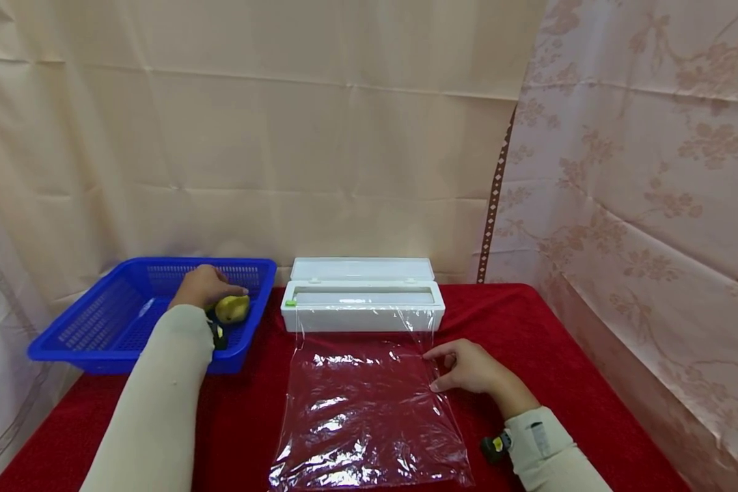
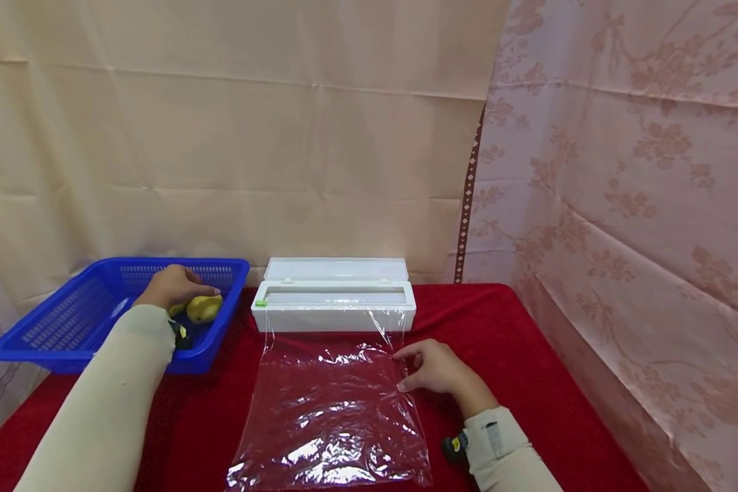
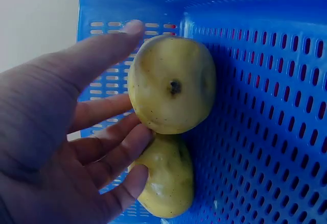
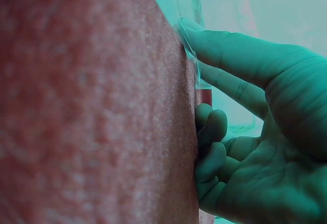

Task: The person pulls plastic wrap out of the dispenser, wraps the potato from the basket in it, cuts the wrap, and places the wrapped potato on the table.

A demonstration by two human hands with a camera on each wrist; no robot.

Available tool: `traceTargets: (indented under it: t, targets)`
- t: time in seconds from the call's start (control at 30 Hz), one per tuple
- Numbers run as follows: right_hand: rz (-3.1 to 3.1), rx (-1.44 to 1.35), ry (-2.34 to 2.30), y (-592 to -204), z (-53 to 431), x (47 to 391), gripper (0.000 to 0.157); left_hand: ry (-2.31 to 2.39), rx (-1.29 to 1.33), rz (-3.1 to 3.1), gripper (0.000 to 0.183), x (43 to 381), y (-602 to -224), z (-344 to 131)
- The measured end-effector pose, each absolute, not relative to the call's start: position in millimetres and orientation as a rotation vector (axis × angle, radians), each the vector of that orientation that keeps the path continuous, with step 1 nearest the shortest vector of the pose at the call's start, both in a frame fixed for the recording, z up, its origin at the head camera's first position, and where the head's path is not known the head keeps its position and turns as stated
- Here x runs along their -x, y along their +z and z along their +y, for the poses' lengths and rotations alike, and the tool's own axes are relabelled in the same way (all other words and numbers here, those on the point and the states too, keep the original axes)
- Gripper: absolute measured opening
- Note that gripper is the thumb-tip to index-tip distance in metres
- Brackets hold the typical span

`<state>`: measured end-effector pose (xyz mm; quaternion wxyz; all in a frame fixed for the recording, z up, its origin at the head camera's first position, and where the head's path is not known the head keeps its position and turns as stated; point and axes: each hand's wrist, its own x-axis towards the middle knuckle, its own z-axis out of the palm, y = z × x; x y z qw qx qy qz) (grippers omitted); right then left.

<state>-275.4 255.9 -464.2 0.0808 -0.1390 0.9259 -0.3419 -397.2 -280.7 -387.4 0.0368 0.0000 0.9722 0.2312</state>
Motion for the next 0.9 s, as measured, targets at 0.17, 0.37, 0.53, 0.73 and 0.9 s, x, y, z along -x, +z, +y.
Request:
traceTargets:
  t: [0.17,0.37,0.53,0.73,0.9]
  targets:
    - [2.773,0.421,-1.018,-462,256,275,0.052,0.63,-0.031,2.944,0.044,394,-384,-279]
    - [2.77,0.411,-1.021,-462,257,275,0.052,0.626,-0.014,2.897,0.058,389,-380,-272]
    - [2.766,0.41,-1.031,-463,257,274,0.051,0.599,0.002,2.872,0.069,388,-378,-268]
    - [2.749,0.41,-1.054,-466,256,274,0.052,0.722,0.008,2.84,0.071,387,-381,-274]
    - [2.758,0.41,-1.047,-467,257,276,0.052,0.836,0.03,2.797,0.073,385,-380,-277]
